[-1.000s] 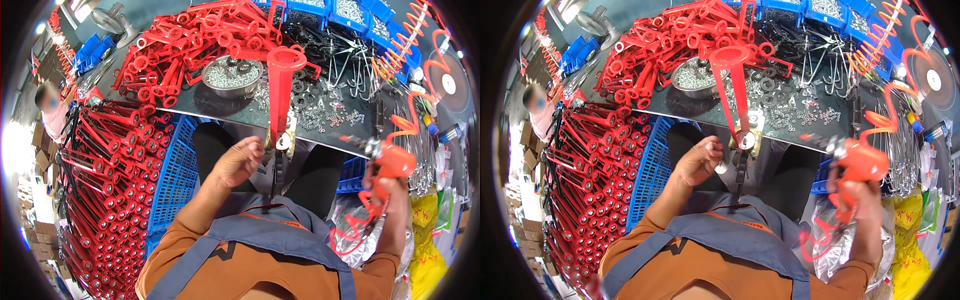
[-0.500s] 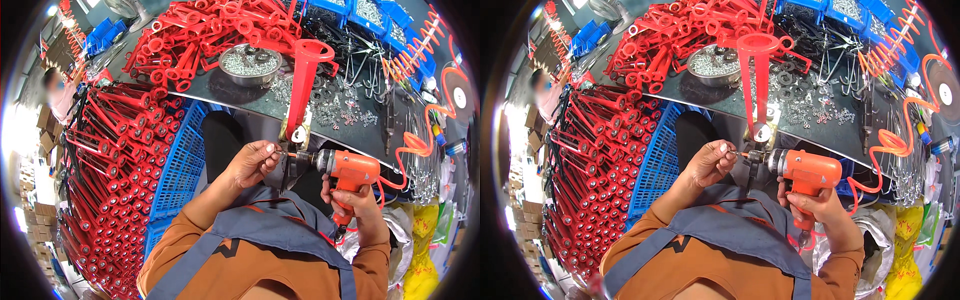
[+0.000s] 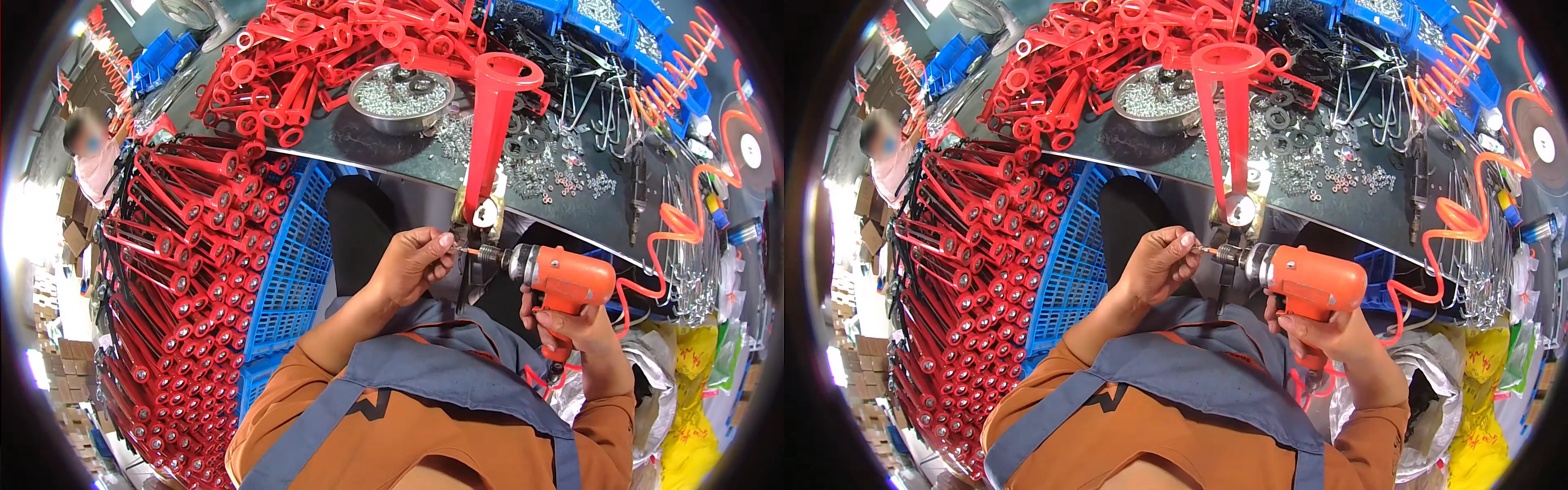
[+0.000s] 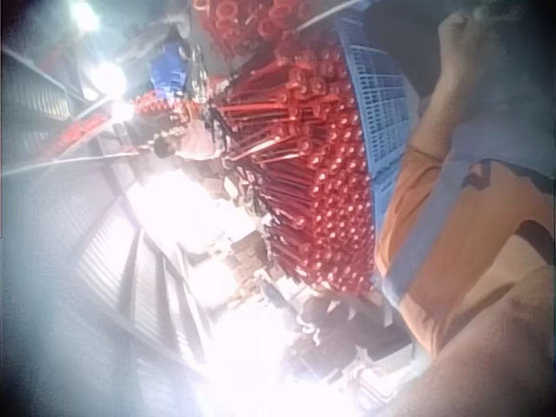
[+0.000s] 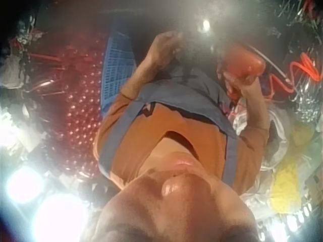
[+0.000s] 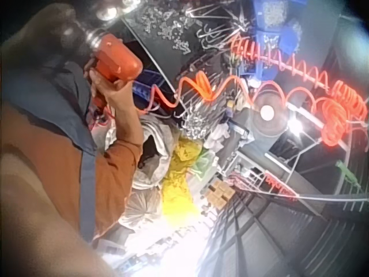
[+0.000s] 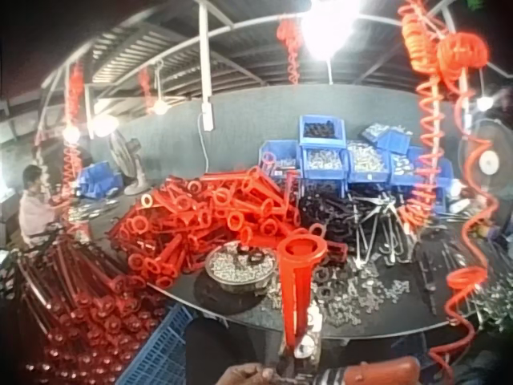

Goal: Assembling red plastic components with metal hardware using a power driver and a specialized jig on a workbench.

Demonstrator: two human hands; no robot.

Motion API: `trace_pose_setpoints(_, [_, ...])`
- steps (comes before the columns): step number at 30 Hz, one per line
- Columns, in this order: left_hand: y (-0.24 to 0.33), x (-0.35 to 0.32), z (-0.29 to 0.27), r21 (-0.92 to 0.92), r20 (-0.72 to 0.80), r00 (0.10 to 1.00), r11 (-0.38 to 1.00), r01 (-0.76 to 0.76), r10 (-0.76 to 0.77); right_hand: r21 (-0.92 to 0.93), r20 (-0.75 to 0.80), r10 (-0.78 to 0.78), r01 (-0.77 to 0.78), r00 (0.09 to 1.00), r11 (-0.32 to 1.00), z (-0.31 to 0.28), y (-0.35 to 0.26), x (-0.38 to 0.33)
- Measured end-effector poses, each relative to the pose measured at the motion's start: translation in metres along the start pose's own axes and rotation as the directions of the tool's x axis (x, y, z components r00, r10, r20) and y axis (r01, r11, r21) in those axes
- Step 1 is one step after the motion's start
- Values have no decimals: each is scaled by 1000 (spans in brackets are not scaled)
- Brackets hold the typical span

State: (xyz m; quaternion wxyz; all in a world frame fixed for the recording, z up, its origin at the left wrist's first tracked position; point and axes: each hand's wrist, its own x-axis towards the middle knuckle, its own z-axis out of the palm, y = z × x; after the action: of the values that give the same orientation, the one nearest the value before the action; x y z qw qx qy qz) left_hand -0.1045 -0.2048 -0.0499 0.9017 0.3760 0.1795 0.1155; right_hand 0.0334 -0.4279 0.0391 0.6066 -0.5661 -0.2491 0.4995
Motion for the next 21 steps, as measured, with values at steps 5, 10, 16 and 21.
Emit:
trace_pose_setpoints(5, [-6,-2,8,86,-41,998,995,-53,57,-55,16,-15,16,1000,998,5,-1,-2])
trace_pose_setpoints(10, [-3,0,1,348,-33,982,923,-162,185,-53,-156,11,-19,988,998,8,-21,-13])
trace_pose_setpoints(16, [-20,24,6,832,465,622,-70,-551,630,-216,-208,8,-54,978,975,-23,-44,6])
trace_pose_setpoints(21, [-31,55,-1,770,602,493,-290,-569,628,-235,-119,106,-132,987,963,-30,-53,44])
